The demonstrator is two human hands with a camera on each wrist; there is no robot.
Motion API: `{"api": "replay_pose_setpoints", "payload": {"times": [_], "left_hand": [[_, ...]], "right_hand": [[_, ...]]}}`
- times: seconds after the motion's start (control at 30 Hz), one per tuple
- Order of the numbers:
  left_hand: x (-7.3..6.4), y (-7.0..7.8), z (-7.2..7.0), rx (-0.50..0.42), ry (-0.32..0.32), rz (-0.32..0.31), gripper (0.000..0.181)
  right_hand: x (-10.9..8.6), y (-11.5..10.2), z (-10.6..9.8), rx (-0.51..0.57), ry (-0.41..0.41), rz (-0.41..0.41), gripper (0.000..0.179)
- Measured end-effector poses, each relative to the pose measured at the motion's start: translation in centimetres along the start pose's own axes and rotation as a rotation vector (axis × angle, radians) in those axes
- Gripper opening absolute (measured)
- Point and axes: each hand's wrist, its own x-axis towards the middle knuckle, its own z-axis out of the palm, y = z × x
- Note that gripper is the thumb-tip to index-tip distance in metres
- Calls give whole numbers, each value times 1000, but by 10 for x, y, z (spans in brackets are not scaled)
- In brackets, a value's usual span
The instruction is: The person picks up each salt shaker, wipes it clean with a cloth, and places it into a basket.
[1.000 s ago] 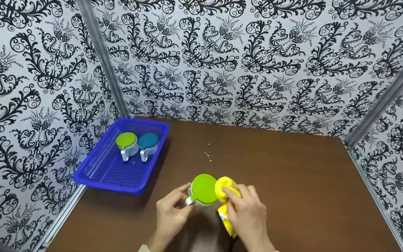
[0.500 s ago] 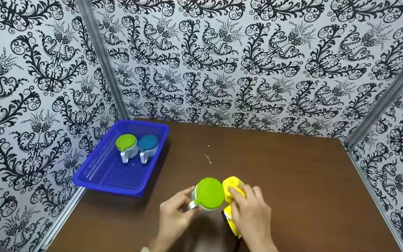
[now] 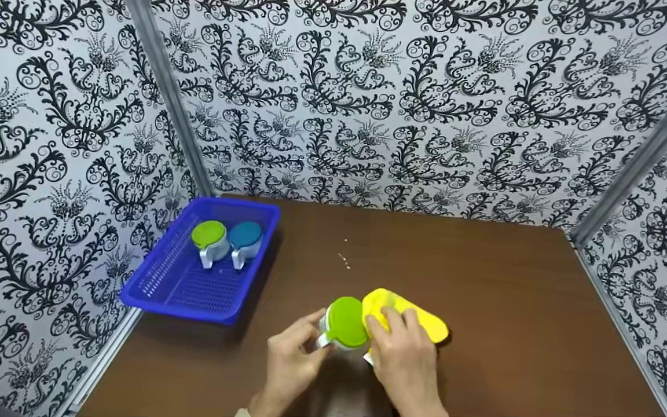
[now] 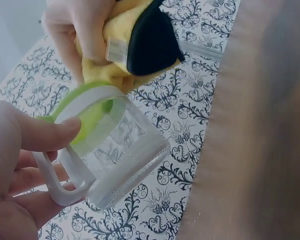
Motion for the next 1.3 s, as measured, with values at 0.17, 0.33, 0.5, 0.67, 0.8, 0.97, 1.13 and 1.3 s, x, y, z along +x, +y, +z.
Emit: {"api": "replay_pose_setpoints", "payload": {"times": [0.17, 0.33, 0.5, 0.67, 0.8, 0.97, 1.13, 1.3], "left_hand": [[-4, -2, 4, -21, -2, -8, 36], [-7, -4, 6, -54, -1, -54, 35], [-5, -4, 6, -54, 0, -66, 34], [-6, -4, 5, -54, 4, -40, 36], [-8, -4, 5, -74, 0, -41, 37], [-7, -5, 8, -87, 3, -47, 37], [-7, -6, 7, -84, 20, -49, 36], [-8, -7, 5, -65, 24, -64, 36]], "right_hand": [[4, -14, 2, 89, 60, -35, 33], [8, -29, 0, 246, 65, -42, 36], [11, -36, -1, 314, 52, -29, 40], [9, -33, -2, 310, 31, 6, 40], [7, -29, 1, 291, 34, 12, 40], [6, -21, 2, 265, 25, 26, 39], [5, -13, 5, 248, 6, 66, 39], [2, 0, 11, 223, -28, 100, 39]]}}
